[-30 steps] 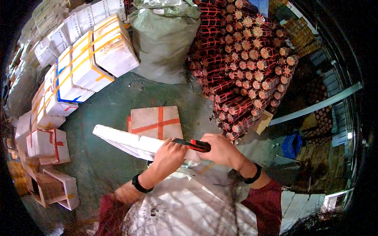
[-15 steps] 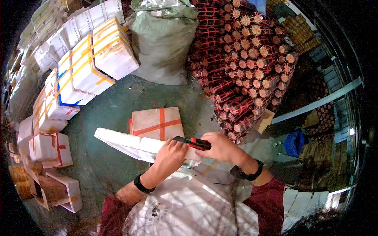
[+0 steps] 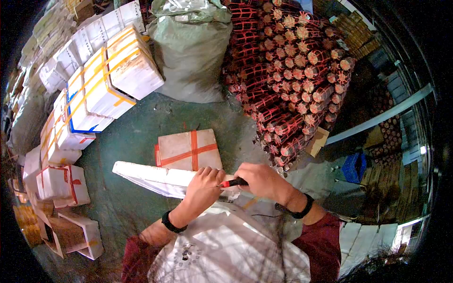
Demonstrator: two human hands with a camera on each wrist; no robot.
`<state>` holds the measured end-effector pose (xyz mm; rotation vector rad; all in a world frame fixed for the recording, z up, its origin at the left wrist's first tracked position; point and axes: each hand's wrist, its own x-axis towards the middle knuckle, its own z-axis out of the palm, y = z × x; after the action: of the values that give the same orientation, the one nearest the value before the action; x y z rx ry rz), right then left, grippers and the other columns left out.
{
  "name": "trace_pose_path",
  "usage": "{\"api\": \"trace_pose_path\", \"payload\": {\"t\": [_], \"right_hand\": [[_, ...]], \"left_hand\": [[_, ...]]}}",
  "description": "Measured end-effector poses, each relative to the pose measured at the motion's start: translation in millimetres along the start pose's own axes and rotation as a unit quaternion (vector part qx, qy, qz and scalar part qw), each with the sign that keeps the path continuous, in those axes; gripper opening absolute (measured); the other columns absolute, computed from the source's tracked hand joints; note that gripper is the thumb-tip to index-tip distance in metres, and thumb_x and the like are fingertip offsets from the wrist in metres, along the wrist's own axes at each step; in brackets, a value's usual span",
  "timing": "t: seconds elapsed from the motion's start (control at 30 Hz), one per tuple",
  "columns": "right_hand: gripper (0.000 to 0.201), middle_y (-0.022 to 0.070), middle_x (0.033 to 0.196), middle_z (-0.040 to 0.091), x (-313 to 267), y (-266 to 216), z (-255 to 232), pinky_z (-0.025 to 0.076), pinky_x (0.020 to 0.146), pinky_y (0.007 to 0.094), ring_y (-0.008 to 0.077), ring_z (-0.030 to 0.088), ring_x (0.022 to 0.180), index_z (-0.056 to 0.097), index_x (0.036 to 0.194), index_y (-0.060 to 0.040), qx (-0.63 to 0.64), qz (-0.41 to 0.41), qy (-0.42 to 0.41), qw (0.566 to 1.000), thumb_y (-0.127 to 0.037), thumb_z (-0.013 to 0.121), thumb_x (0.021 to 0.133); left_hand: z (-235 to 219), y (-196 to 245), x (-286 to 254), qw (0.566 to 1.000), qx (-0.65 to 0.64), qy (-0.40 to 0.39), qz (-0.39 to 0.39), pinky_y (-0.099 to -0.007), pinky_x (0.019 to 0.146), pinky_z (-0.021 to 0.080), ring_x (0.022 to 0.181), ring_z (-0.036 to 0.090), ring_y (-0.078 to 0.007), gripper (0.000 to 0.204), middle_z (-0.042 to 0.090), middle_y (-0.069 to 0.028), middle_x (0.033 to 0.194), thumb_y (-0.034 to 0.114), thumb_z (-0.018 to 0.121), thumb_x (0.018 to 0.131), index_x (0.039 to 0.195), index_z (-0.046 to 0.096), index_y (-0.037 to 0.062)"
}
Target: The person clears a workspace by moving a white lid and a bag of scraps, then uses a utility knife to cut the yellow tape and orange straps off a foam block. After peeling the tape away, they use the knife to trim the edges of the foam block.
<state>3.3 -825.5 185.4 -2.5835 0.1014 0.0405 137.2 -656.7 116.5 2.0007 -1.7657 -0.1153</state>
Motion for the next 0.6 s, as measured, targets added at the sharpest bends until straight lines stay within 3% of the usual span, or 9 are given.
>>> {"api": "trace_pose_path", "payload": {"t": [0.17, 0.27, 0.37, 0.4, 0.5, 0.6], "right_hand": [[0.023, 0.0150, 0.089, 0.064, -2.7, 2.5, 11.2, 0.051, 0.068, 0.0423, 0.0354, 0.063, 0.075, 0.064, 0.097, -0.0021, 0.016, 0.044, 0.062, 0.997, -0.015, 0.074, 0.081], [0.029, 0.0157, 0.088, 0.067, -0.7, -6.8, 3.0, 0.050, 0.068, 0.0401, 0.0345, 0.062, 0.075, 0.064, 0.104, -0.0011, 0.134, 0.244, 0.040, 0.960, -0.021, 0.072, 0.086], [0.033, 0.0152, 0.084, 0.068, -14.7, -14.1, -17.6, 0.049, 0.071, 0.0380, 0.0341, 0.060, 0.077, 0.062, 0.110, 0.0000, 0.143, 0.227, 0.112, 0.957, -0.026, 0.069, 0.091], [0.037, 0.0162, 0.088, 0.065, -20.4, -9.7, -18.4, 0.048, 0.077, 0.0383, 0.0352, 0.060, 0.083, 0.060, 0.115, 0.0016, 0.118, 0.231, 0.067, 0.963, -0.026, 0.067, 0.091], [0.037, 0.0215, 0.100, 0.063, -43.6, -15.4, -20.0, 0.050, 0.079, 0.0416, 0.0378, 0.063, 0.093, 0.059, 0.119, 0.0001, 0.104, 0.162, 0.044, 0.980, -0.026, 0.065, 0.093], [0.043, 0.0166, 0.098, 0.057, -64.0, -27.7, -22.8, 0.048, 0.082, 0.0416, 0.0351, 0.058, 0.091, 0.058, 0.129, -0.0073, 0.050, 0.165, 0.048, 0.984, -0.024, 0.066, 0.091]], "left_hand": [[-1.1, 3.6, 0.6, 0.999, 0.000, 0.037, -0.002, -0.0376, 0.078, 0.046, 0.086, 0.059, -0.0263, 0.032, 0.060, -0.0081, 0.087, 0.016, 0.070, 0.072, 0.100, 0.060, 0.0037], [1.3, 0.8, -0.6, 0.998, 0.001, 0.055, -0.006, -0.0378, 0.079, 0.047, 0.087, 0.060, -0.0273, 0.036, 0.061, -0.0089, 0.087, 0.016, 0.072, 0.070, 0.101, 0.060, 0.0032], [-11.1, 3.3, 0.6, 0.999, -0.002, 0.037, -0.025, -0.0379, 0.081, 0.048, 0.088, 0.060, -0.0278, 0.040, 0.062, -0.0097, 0.089, 0.016, 0.074, 0.068, 0.103, 0.060, 0.0024], [-16.0, 5.2, 1.3, 0.999, -0.004, 0.034, -0.029, -0.0380, 0.081, 0.048, 0.088, 0.060, -0.0280, 0.041, 0.062, -0.0100, 0.089, 0.016, 0.074, 0.067, 0.103, 0.060, 0.0022], [-19.0, 6.2, 1.3, 0.999, -0.010, 0.023, -0.037, -0.0381, 0.082, 0.048, 0.089, 0.059, -0.0284, 0.042, 0.063, -0.0107, 0.091, 0.016, 0.076, 0.067, 0.103, 0.060, 0.0016], [-19.8, 6.8, 0.7, 0.999, -0.010, 0.024, -0.034, -0.0382, 0.082, 0.048, 0.090, 0.059, -0.0284, 0.043, 0.063, -0.0111, 0.091, 0.016, 0.076, 0.066, 0.103, 0.060, 0.0014]]}}
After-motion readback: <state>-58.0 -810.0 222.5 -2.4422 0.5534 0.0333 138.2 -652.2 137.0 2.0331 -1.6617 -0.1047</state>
